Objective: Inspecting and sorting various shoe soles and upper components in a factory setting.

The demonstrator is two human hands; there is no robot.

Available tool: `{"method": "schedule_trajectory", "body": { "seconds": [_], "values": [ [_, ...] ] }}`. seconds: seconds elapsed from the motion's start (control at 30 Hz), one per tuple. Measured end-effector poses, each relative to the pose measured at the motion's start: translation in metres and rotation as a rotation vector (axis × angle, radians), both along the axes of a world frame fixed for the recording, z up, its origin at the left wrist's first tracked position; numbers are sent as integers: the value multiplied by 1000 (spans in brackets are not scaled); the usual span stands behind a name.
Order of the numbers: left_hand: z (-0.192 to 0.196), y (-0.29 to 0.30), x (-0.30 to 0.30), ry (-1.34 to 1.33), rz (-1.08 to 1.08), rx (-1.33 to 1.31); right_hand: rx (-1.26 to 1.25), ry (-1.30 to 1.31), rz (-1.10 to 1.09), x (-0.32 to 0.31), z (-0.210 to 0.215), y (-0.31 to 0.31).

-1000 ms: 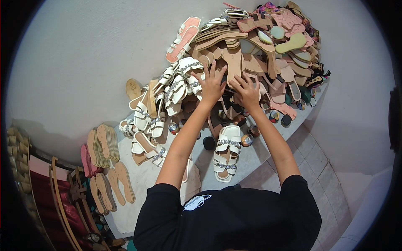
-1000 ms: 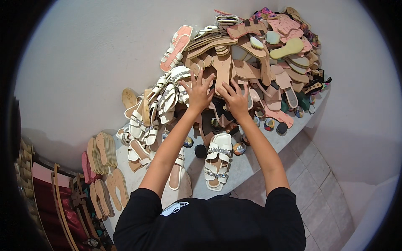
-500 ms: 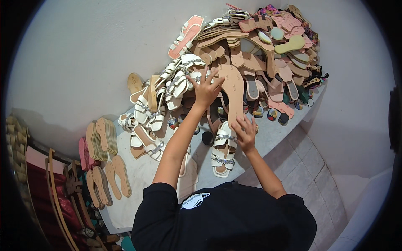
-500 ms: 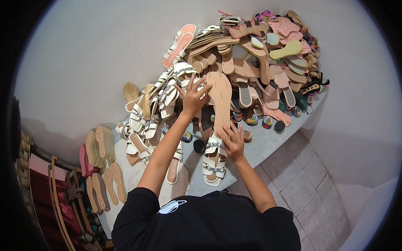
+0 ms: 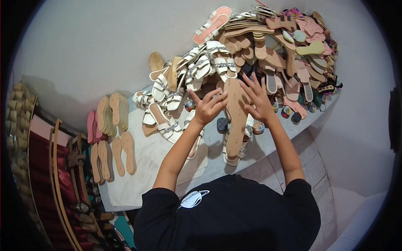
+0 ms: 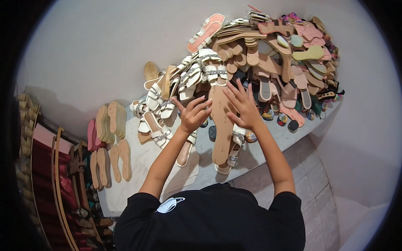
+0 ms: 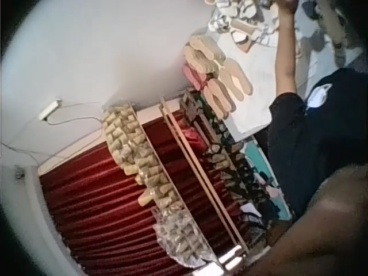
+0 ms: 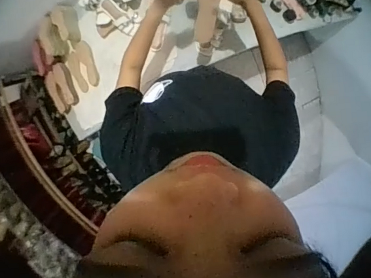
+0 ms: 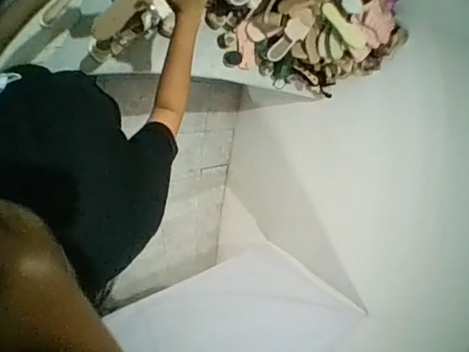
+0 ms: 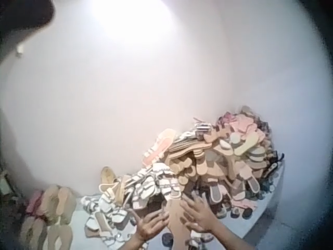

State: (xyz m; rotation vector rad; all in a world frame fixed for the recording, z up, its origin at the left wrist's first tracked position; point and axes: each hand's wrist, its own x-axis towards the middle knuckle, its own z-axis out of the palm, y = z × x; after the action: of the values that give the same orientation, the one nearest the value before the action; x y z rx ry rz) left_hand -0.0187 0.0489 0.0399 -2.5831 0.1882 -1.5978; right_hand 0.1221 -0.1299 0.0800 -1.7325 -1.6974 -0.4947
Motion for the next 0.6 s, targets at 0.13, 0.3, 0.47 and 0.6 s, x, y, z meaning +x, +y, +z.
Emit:
{"method": "schedule_trajectory", "body": {
  "seconds": [0.13, 0.3, 0.47, 0.6],
  "values": [
    [-6, -3, -28, -60, 39, 22, -178, -102, -14, -7, 7, 44],
    [-6, 12, -61, -101, 110, -1, -254, -235, 55, -46, -8, 62],
    [-4, 29, -100, -60, 172, -37, -329, -71, 280, -105, -32, 49],
    [-8, 45, -129, 31, 238, -104, -537, -27, 542, -147, -47, 33]
  ]
}}
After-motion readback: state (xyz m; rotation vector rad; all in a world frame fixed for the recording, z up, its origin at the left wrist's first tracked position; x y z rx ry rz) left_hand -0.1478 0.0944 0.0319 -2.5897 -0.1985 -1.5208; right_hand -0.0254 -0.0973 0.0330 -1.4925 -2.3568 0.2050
